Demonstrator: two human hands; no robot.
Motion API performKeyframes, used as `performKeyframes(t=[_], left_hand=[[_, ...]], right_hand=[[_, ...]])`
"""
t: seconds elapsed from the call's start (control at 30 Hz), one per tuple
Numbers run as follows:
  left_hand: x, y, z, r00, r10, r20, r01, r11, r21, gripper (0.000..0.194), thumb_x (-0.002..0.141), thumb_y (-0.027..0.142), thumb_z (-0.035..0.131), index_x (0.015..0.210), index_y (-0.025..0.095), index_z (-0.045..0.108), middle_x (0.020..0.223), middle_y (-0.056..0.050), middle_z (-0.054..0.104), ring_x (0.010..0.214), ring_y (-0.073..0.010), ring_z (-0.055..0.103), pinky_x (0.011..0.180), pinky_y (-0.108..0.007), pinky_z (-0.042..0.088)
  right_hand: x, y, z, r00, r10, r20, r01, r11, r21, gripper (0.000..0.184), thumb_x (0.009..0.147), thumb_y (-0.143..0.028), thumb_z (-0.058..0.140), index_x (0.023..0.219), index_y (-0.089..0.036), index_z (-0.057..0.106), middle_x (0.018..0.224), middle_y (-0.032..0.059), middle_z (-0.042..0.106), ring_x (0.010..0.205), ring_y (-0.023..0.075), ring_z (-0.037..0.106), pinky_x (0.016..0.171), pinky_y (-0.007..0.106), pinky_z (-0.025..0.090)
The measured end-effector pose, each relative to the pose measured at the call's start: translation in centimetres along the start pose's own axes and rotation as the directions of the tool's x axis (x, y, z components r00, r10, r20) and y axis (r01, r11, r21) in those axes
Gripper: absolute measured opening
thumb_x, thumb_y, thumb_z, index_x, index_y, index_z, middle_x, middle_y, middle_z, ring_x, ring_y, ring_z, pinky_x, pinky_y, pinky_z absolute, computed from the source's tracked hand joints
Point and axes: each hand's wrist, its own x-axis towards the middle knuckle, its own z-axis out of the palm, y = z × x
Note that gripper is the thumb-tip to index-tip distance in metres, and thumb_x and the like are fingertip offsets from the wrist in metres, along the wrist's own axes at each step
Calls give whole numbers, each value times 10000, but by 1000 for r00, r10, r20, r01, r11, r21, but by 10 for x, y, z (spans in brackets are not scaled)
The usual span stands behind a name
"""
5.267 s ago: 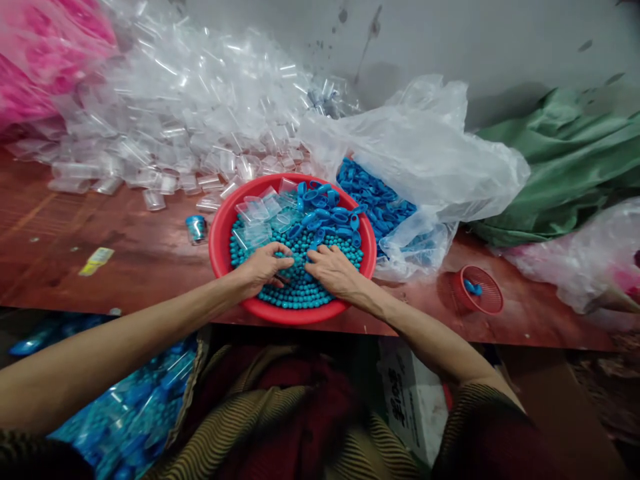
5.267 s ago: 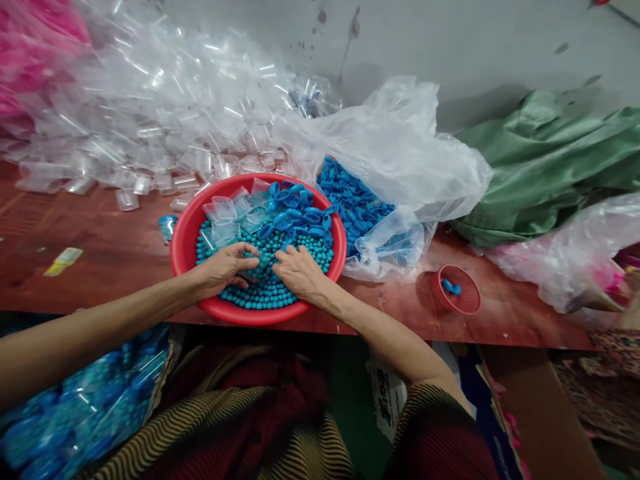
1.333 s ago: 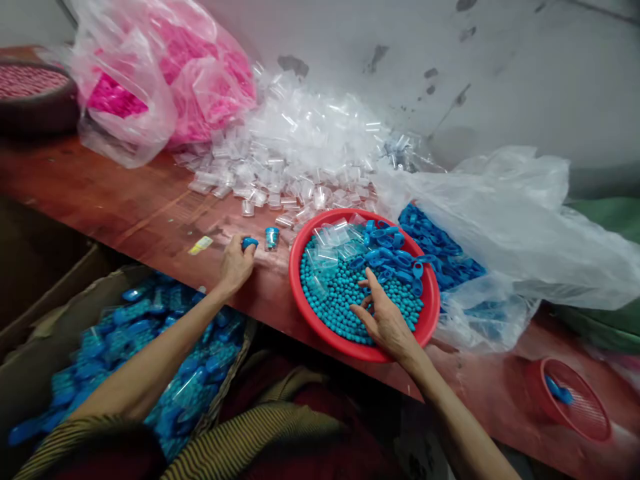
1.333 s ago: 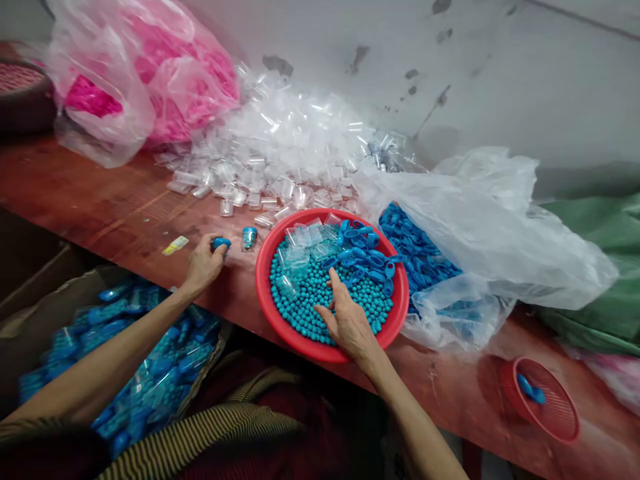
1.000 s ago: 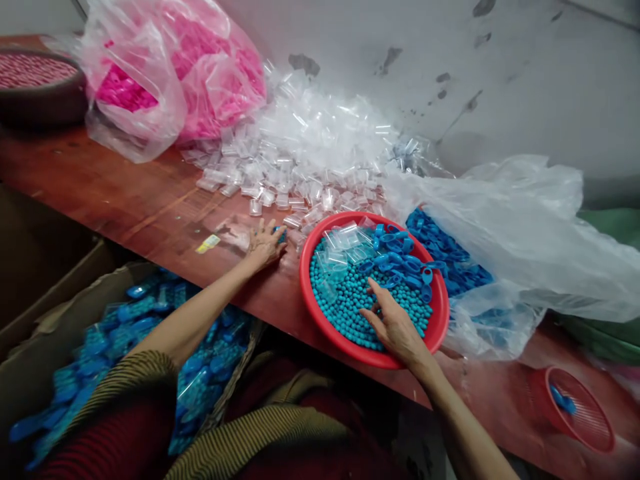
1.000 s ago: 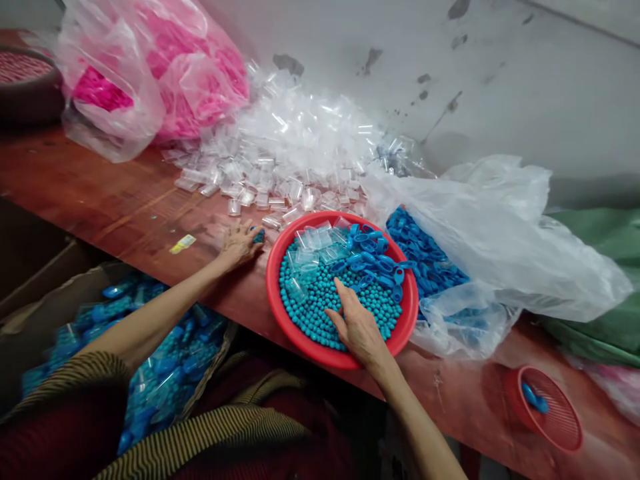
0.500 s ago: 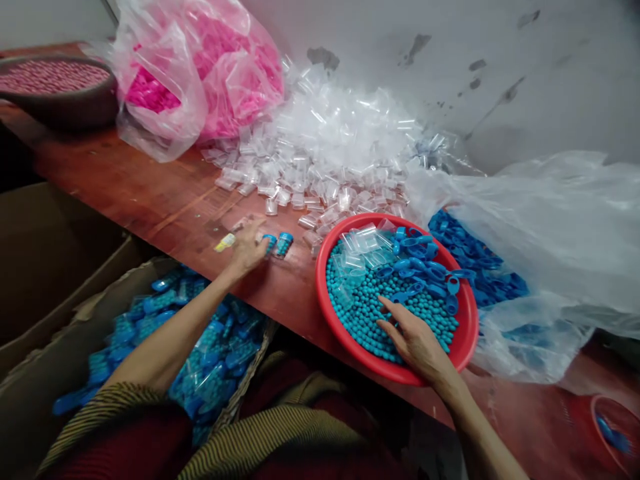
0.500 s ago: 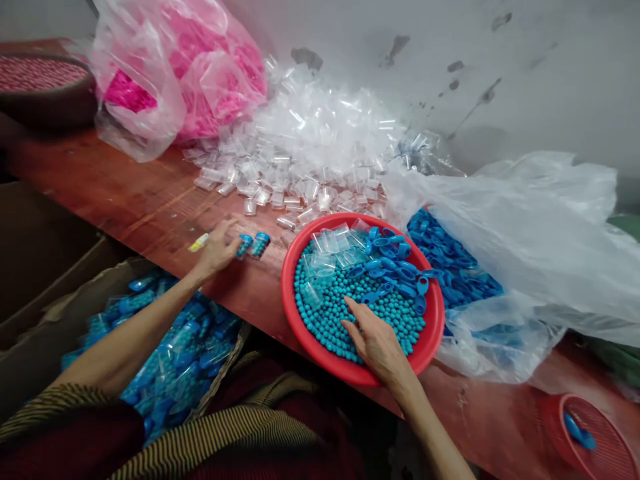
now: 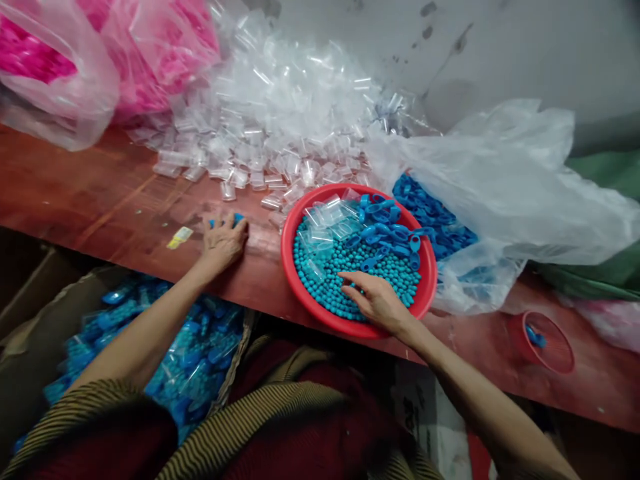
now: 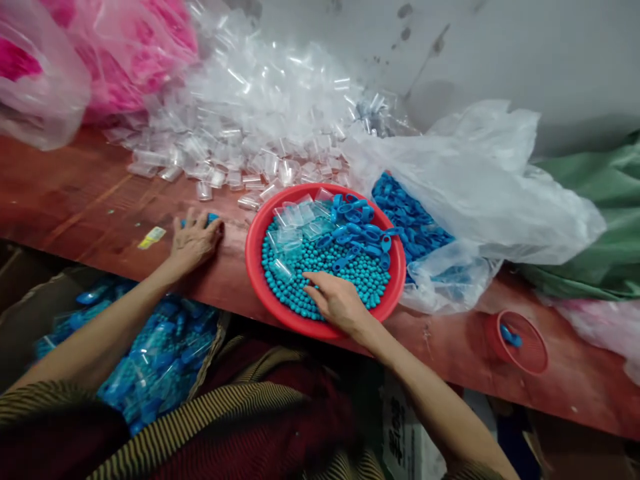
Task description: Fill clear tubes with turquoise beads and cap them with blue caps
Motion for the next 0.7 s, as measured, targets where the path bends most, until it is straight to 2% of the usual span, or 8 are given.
performKeyframes(t=[0.1, 0.2, 0.3, 0.4, 0.47, 0.53, 0.63, 0.7], left_hand=[[-3, -10, -13, 994, -93, -65, 94, 995, 19, 421, 874, 326, 404, 1212, 125, 554, 1425, -207, 372, 1337, -439, 242, 1007, -631, 213], [-6, -4, -37, 976, -126, -175, 115, 991, -71, 398, 852, 302, 445, 1161, 96, 588, 1290, -223, 509, 1213, -369, 446, 967, -494, 353], [-14, 25, -68, 956, -41, -290, -15, 982, -190, 358, 875, 292, 412, 1101, 110, 622, 1077, -179, 636, 989, -269, 592, 846, -367, 434], [-27, 72, -94, 942, 103, -318, -195, 943, -271, 297, 869, 323, 438, 973, 164, 666, 920, -106, 682, 851, -218, 622, 773, -320, 438], [-34, 108, -103, 966, 158, -207, -233, 877, -420, 279, 842, 350, 481, 976, 180, 657, 839, -60, 680, 757, -180, 615, 714, -283, 441], [-37, 140, -104, 985, 169, -20, -142, 753, -642, 365, 823, 386, 493, 1101, 175, 599, 798, -32, 665, 656, -149, 587, 628, -258, 440], [-36, 177, -96, 950, 217, 225, 98, 477, -874, 405, 800, 431, 492, 1095, 158, 547, 791, -22, 643, 602, -127, 563, 580, -250, 449], [-36, 191, -91, 910, 233, 343, 255, 340, -905, 370, 773, 449, 514, 1001, 159, 530, 767, -11, 620, 616, -130, 572, 589, -259, 470]], right_hand=[[21, -20, 4, 996, 64, 55, -57, 991, -121, 392, 897, -328, 494, 1246, -148, 495, 1107, 117, 658, 989, 233, 631, 811, 337, 489], [46, -32, 13, 979, 75, 187, -36, 978, -204, 422, 877, -334, 521, 1232, -116, 457, 1080, 144, 654, 960, 264, 633, 744, 349, 494], [63, -28, 18, 972, 67, 227, -20, 979, -202, 293, 899, -246, 448, 1165, -125, 473, 1052, 139, 657, 923, 253, 637, 727, 345, 486], [62, -16, 12, 976, 131, 176, -118, 989, -86, 244, 887, -210, 450, 1106, -114, 493, 948, 132, 668, 892, 247, 634, 765, 364, 477], [54, -12, 3, 980, 169, 106, -184, 972, 149, 238, 882, -207, 463, 1106, -127, 483, 894, 95, 659, 839, 206, 631, 757, 338, 484], [44, -13, -4, 983, 173, 59, -180, 860, 478, 234, 889, -206, 440, 1117, -160, 452, 880, 49, 637, 766, 156, 622, 670, 281, 503], [29, -17, -6, 985, 116, 130, -173, 585, 792, 157, 886, -224, 422, 1034, -180, 448, 800, -1, 605, 647, 123, 609, 525, 229, 489], [19, -17, -4, 979, 90, 183, -202, 532, 822, 106, 876, -253, 454, 947, -176, 473, 731, -23, 595, 583, 113, 593, 507, 219, 467]])
